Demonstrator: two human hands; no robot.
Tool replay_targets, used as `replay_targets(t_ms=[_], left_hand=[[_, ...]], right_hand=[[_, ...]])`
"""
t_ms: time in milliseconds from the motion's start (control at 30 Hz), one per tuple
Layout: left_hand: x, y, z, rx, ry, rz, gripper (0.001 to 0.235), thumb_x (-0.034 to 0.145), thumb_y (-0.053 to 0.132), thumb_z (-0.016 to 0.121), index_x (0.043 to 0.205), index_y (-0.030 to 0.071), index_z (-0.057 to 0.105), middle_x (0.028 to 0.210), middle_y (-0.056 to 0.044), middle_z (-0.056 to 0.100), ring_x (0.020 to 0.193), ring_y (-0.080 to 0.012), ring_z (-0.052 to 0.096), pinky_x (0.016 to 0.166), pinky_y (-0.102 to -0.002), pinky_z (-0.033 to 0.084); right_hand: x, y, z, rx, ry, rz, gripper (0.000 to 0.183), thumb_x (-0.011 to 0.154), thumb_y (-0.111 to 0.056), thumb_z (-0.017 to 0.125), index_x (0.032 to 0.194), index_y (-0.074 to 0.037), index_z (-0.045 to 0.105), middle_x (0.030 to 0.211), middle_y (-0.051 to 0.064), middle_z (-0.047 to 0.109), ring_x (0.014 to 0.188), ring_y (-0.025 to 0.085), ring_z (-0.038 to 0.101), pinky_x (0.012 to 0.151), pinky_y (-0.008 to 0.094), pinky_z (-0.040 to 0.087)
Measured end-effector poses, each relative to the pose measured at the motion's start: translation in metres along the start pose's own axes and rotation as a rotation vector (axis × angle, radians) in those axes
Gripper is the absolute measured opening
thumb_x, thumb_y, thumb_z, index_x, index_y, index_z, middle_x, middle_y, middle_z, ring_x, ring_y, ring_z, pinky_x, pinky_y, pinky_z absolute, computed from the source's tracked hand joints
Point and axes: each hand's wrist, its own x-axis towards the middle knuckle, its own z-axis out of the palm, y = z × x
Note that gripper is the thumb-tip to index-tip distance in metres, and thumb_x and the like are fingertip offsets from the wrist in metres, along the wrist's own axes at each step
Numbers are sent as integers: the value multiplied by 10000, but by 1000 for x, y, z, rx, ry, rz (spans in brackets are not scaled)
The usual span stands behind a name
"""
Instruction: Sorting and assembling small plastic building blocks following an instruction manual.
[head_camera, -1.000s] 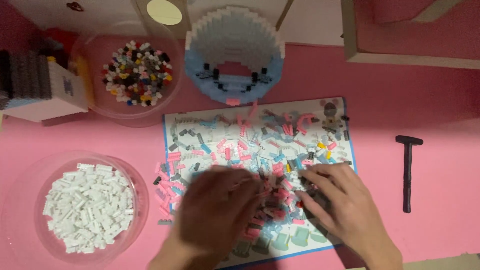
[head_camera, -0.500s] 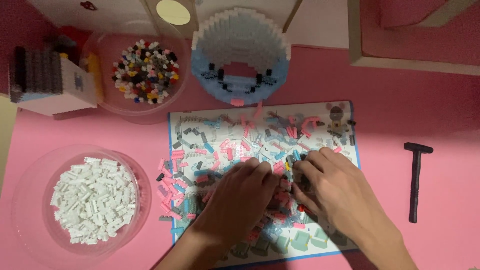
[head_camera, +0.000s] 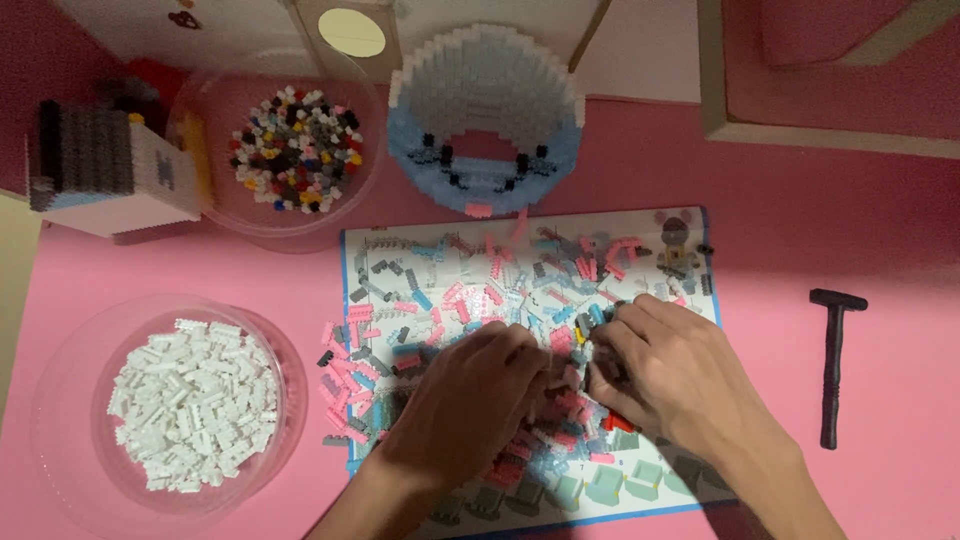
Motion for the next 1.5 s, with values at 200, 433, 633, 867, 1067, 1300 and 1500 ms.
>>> replay_targets(t_ms=[200,433,633,867,1067,1300,1500], left_hand=[[4,27,-5,-236,336,-137,169,925,192,770,973,63,672,1016,-56,667,823,-230,660,708,-360,550],[13,41,8,-1866,369,-977,470,1111,268,443,1263,-102,690,1176,-228,741,992,-277,692,892,-401,554],[-2,17,0,-1921,578,-1088,393,1129,296,549,833,37,539,742,-83,466,623,-159,373,581,-333,317],[23,-8,-20,-129,420,-59,179,1002,158,653,877,33,678,477,63,511,349,-65,419,314,-233,249],[29,-29,-5,297,352,97,173,978,93,719,1115,-11,740,723,-73,596,632,-222,539,658,-384,511],[63,-36,-14,270,-240,-219,269,1055,121,573,802,34,594,550,-39,538,441,-193,492,388,-384,428],[53,-47,-13,159,-239,-116,271,1073,194,555,845,67,629,637,0,467,534,-190,412,534,-387,448]], right_hand=[[-4,-3,-29,104,104,88,307,798,-374,777,913,-90,779,865,31,744,694,199,659,668,337,563],[0,-31,-38,558,240,-25,306,714,-159,765,1017,-115,766,863,-8,775,777,119,688,718,252,623],[18,13,-32,396,160,135,347,819,-333,802,1076,-99,813,1051,92,809,855,202,739,742,327,602],[27,3,-8,70,51,-51,362,771,-318,828,1046,-90,775,1022,78,734,897,255,686,783,394,607],[26,0,4,43,0,24,290,778,-246,808,988,-57,743,1029,122,739,896,260,712,812,398,649],[15,-11,7,116,93,110,174,841,-248,774,933,-101,762,887,30,678,707,200,610,639,356,529],[0,4,11,603,229,355,99,737,-114,769,831,-90,749,853,36,776,756,148,671,723,287,533]])
